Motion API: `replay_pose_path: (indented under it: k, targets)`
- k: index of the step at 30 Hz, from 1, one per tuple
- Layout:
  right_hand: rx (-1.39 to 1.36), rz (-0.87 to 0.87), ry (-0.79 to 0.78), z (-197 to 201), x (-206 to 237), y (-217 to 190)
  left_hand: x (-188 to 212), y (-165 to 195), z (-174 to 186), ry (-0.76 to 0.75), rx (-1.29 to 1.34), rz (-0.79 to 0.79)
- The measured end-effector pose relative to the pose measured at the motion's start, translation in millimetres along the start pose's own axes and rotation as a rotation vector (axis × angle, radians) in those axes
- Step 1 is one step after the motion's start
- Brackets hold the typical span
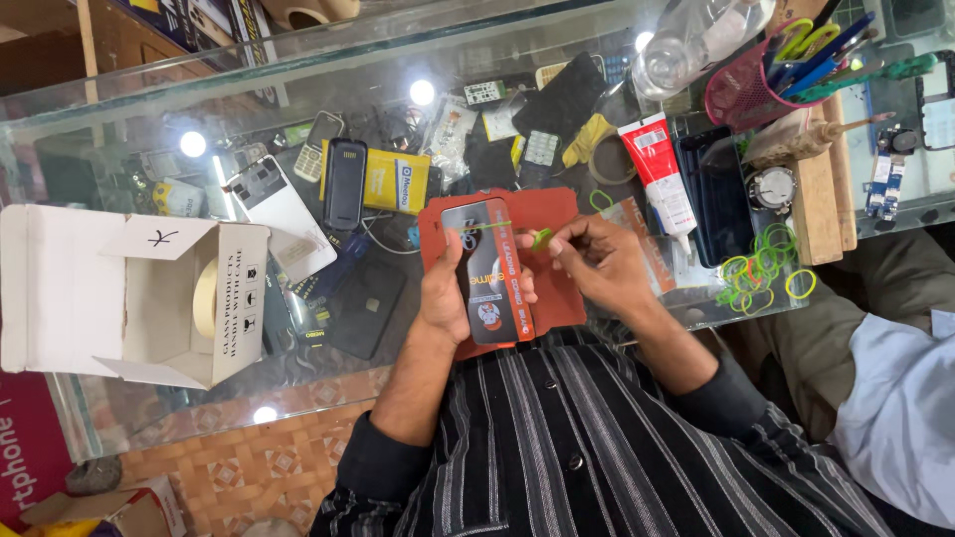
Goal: The person applies adhesive from a tube around the frame of a disassembled smartphone, then aligns a new green back cover onto the phone body and presses it into place. They then wrap rubber bands around the phone to hold the cover while the adhesive sets, and set the phone on the mat.
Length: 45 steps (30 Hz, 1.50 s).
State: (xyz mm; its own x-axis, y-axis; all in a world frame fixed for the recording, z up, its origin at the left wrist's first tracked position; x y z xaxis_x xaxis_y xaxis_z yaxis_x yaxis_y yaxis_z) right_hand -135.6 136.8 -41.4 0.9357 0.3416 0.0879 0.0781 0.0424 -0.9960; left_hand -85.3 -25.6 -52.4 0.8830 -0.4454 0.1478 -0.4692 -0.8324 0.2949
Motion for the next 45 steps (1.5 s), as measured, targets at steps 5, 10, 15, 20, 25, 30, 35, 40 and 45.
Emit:
replay_pose_path:
  k: [5,10,15,20,25,30,35,40,45]
  targets:
    - [0.028,-0.063,0.004,-1,1,13,1,-11,8,0.031,-0.016,0.095]
    - [0.093,-0.236,0.159,26,-6,11,0,4,5,0.018,0.023,-0.026]
    - [0.95,-0.086,0.154,47,-7,-39,8,21,-4,-0.059,0.096,-0.078]
    - [0.557,0.086,0.059,21,0,-62,5,6,-8,-0.056,0.06,0.029]
    - [0.172,0.106,-0.112,-4,-3,-48,2,-1,-9,-0.083,0.056,0.086]
    - [-0.428,-0.233,-0.21,-18,4,6,9,-12,-22,-0.378,0.257,0.221]
    - [-0.983,-0.101,-0.475,23,27,-32,24,22,-1,-0.359,0.089,0.126]
    - [-1.136,0.286,-0.201,131,37,-74,37,47,-1,-0.327,0.001,0.102]
    - [-0.542,0.15,-0.175,58,29,-64,17,9,-29,-0.283,-0.083,0.226]
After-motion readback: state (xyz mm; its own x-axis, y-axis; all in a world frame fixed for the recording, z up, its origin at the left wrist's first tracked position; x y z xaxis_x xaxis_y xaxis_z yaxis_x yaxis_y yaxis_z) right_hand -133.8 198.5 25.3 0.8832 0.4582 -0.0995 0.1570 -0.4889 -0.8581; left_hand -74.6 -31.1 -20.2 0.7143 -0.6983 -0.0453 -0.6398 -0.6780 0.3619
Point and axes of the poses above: each hand's wrist, its own x-axis away from the middle knuckle, its own z-axis out of the back of the hand, y = z × x, the point moved 8 cm from there along -x, towards the middle knuckle, and after that the axes turned 1 degree about x, right-handed, at the moved point
